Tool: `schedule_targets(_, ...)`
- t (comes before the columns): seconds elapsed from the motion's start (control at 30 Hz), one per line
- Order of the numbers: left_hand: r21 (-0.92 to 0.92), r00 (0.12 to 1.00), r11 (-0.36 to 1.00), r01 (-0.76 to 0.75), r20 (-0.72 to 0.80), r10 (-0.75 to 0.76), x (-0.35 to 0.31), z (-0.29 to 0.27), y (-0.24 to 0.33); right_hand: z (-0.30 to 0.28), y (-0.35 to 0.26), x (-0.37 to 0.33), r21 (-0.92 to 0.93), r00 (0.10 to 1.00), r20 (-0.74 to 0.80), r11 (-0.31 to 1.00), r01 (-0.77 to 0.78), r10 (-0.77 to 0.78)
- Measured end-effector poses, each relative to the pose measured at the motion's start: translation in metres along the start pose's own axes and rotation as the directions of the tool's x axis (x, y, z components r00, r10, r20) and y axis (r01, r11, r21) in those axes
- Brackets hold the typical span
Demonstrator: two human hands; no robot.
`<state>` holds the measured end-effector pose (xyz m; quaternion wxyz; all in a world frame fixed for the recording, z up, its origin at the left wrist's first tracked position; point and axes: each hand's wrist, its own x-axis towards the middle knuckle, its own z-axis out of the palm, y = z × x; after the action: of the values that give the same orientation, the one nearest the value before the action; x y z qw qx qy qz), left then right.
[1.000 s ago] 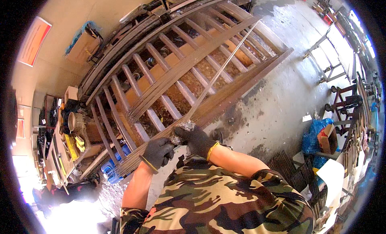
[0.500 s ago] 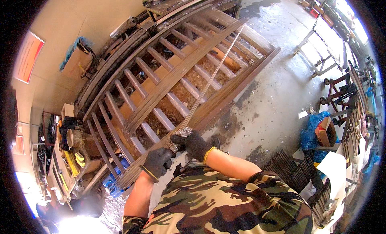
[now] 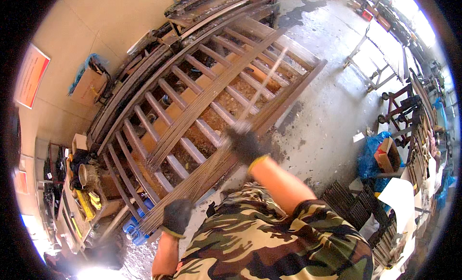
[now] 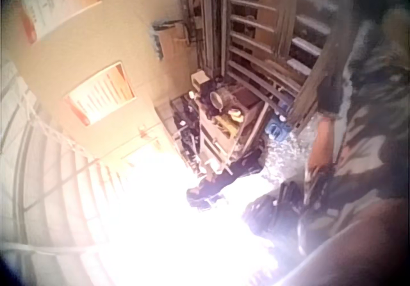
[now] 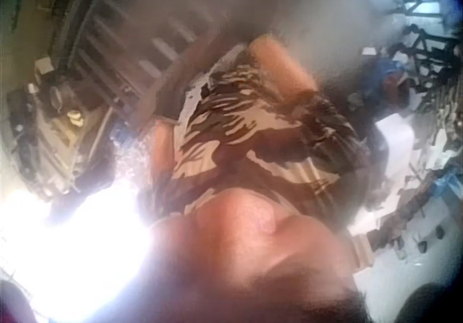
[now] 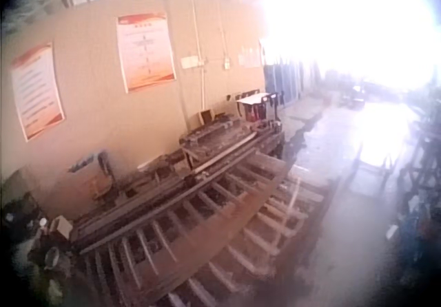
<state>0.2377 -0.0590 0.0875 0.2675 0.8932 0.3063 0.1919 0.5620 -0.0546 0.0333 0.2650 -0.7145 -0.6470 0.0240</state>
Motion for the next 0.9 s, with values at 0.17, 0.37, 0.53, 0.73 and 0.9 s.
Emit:
schedule_targets(0.17,-0.434,0.618,0.449,0.781,0.434,-0.655,-0.081,-0.062,-0.011,-0.072,0.171,0.042,0.921,0.720,0.024,0.265,-0.286,0.693)
schedule_targets(0.37,0.050,0.996,0.995,0.081,-0.029,-0.080,-0.032,-0.014,-0.036,0.009,0.120,0.004,0.871,0.690,0.139,0.244,-0.426,0.711)
schedule_targets(0.53,-0.458,0.771,0.633,0.623,0.224,-0.596,-0.002,-0.015,-0.004,0.016,0.016,-0.017,0.209,0.972,-0.221,0.977,-0.026,0.073)
schedule_targets(0.73,-0.543,0.676,0.450,0.709,0.344,-0.651,-0.048,-0.036,-0.021,-0.097,0.153,0.032,-0.200,0.852,-0.523,0.975,-0.095,-0.025)
schedule_targets(0.9,-0.249,0.857,0.832,0.495,0.294,-0.423,0.009,0.014,-0.016,0.033,0.001,-0.025,0.877,0.787,-0.017,0.387,-0.284,0.616)
